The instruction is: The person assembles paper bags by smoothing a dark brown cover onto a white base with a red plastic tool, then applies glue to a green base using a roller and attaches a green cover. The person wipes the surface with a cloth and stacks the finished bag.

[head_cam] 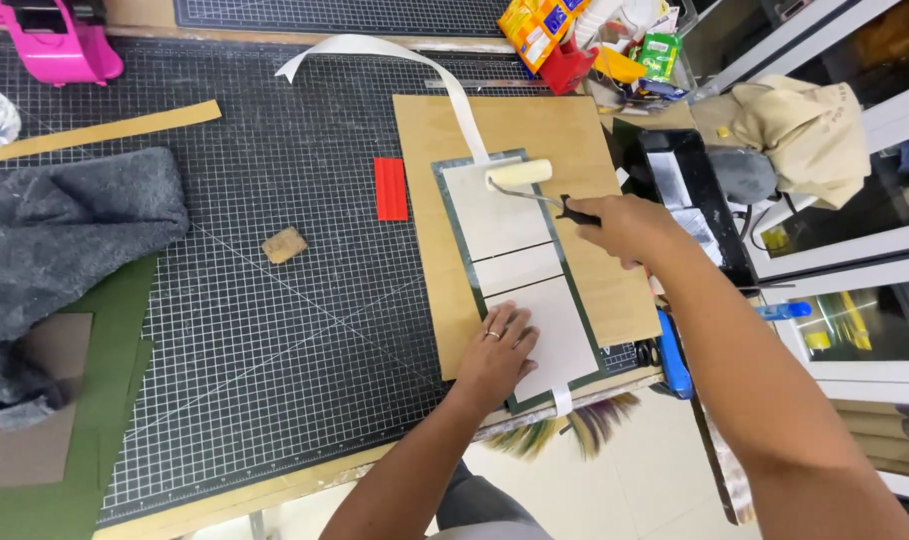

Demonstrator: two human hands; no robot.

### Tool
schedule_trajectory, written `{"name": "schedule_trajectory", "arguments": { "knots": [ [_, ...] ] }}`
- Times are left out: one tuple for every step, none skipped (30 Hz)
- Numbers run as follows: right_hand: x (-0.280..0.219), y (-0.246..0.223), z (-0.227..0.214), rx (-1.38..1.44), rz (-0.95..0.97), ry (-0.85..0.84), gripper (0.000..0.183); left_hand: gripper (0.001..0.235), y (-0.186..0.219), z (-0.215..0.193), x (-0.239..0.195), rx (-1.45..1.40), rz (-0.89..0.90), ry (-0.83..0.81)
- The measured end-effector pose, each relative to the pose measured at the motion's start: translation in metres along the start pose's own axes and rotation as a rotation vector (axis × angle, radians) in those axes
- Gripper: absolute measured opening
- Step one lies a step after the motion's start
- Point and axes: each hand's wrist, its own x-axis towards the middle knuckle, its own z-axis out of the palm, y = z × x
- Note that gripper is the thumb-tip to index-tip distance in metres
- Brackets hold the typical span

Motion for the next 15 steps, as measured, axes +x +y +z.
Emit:
{"name": "schedule_trajectory", "arguments": {
  "knots": [
    [0.008, -0.003, 0.001, -0.002, -0.003, -0.001, 0.051, 0.056, 0.001, -0.001, -0.001, -0.001, -0.004, 0.001],
    [0.015, -0.005, 0.002, 0.038, -0.016, 0.024, 0.051, 0.056, 0.001, -0.002, -0.001, -0.001, -0.003, -0.008],
    [0.022, -0.007, 0.004, 0.079, -0.029, 0.049, 0.051, 0.057, 0.002, -0.003, 0.000, -0.001, -0.002, -0.016],
    [0.022, -0.007, 0.005, 0.078, -0.033, 0.047, 0.051, 0.057, 0.003, -0.004, -0.001, -0.001, -0.007, -0.017],
    [0.023, -0.008, 0.006, 0.059, -0.035, 0.042, 0.052, 0.056, 0.004, -0.006, -0.002, -0.012, -0.009, -0.036],
    [0.024, -0.008, 0.006, 0.041, -0.035, 0.043, 0.053, 0.056, 0.003, -0.009, -0.001, -0.019, -0.009, -0.053],
    [0.020, -0.007, 0.001, 0.042, -0.039, 0.045, 0.053, 0.056, 0.001, -0.010, 0.000, -0.016, -0.011, -0.051],
    [0.015, -0.006, -0.002, 0.032, -0.018, 0.012, 0.052, 0.056, 0.001, -0.010, 0.000, -0.013, -0.013, -0.075],
    [0.009, -0.004, -0.006, 0.022, 0.002, -0.021, 0.051, 0.056, 0.002, -0.009, 0.000, -0.010, -0.016, -0.098],
    [0.012, -0.007, -0.008, 0.021, -0.004, -0.026, 0.051, 0.056, 0.001, -0.011, -0.001, -0.011, -0.023, -0.101],
    [0.014, -0.011, -0.010, 0.037, -0.019, -0.007, 0.051, 0.056, 0.001, -0.012, -0.002, -0.008, -0.034, -0.108],
    [0.014, -0.009, -0.012, 0.059, -0.018, 0.020, 0.051, 0.057, 0.002, -0.013, 0.001, -0.003, -0.027, -0.114],
    [0.013, -0.006, -0.007, 0.063, -0.007, 0.022, 0.051, 0.057, 0.004, -0.011, 0.001, -0.004, -0.015, -0.116],
    [0.014, -0.008, -0.002, 0.078, -0.025, 0.028, 0.051, 0.057, 0.003, -0.009, 0.001, -0.007, -0.022, -0.120],
    [0.015, -0.010, 0.002, 0.093, -0.043, 0.034, 0.052, 0.058, 0.002, -0.008, 0.000, -0.009, -0.029, -0.123]
  ]
}}
